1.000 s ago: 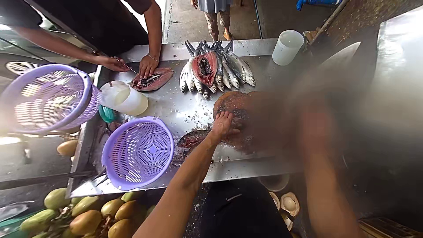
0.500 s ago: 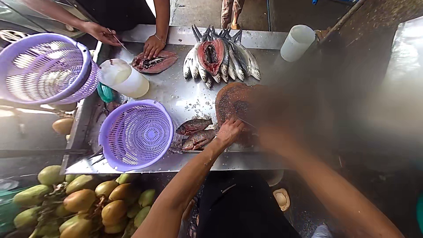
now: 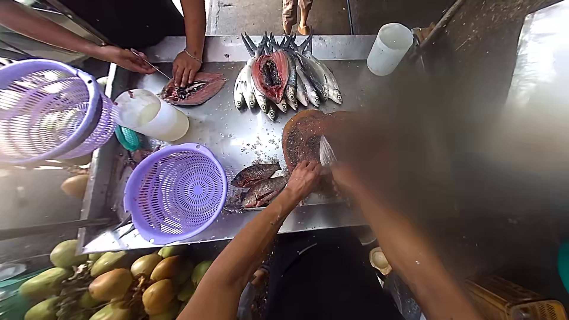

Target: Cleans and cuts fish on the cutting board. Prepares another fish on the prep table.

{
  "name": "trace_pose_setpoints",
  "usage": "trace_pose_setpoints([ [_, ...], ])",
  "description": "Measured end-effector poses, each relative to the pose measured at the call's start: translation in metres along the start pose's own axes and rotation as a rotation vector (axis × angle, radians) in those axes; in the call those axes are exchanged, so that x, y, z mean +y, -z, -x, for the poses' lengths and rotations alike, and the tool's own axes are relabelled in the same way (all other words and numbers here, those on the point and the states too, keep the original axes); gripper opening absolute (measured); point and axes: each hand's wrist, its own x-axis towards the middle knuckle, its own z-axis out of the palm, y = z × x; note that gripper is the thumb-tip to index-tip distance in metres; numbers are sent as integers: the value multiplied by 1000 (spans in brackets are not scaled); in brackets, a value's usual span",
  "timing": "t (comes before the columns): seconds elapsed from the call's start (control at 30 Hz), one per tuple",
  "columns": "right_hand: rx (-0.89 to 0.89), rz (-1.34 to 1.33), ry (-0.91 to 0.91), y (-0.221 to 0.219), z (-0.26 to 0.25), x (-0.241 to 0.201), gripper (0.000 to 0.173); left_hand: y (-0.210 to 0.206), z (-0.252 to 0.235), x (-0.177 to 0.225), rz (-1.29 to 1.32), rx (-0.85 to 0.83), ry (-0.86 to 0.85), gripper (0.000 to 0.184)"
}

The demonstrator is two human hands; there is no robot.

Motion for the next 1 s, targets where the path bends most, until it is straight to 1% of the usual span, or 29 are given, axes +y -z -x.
trace_pose_setpoints([
  [0.07, 78, 138, 70, -12, 3, 3, 48, 9, -10, 0, 80, -14, 129, 27],
  [0.13, 30, 325, 78, -12, 27, 21, 48, 19, -19, -2, 133, -47, 252, 30],
  [0.2, -56, 525, 33, 2, 57, 38, 46, 24, -26, -3, 119, -100, 288, 33],
  [0.27, -96, 675, -15, 26, 81, 38, 44, 26, -29, -3, 81, -154, 281, 34],
  [0.33, -53, 775, -27, 49, 99, 25, 43, 25, -31, -4, 54, -186, 249, 33],
  [0.43, 60, 931, 74, 66, 102, 5, 37, 30, -33, -3, 28, -229, 187, 30],
  [0.53, 70, 1072, 134, 62, 90, -9, 32, 32, -40, -7, 8, -291, 91, 31],
  [0.67, -48, 1255, 137, 49, 95, -20, 29, 33, -49, -6, -57, -370, 9, 30],
  [0.77, -88, 1334, 130, 42, 92, -24, 24, 36, -54, -8, -61, -380, -34, 25],
  [0.87, -77, 1340, 140, 34, 81, -19, 20, 35, -56, -16, 1, -372, -20, 26],
  [0.93, -59, 1304, 87, 33, 81, -19, 21, 37, -60, -23, 58, -372, 12, 27],
  [1.0, -20, 1240, 30, 33, 83, -14, 26, 39, -66, -29, 106, -400, 44, 27],
])
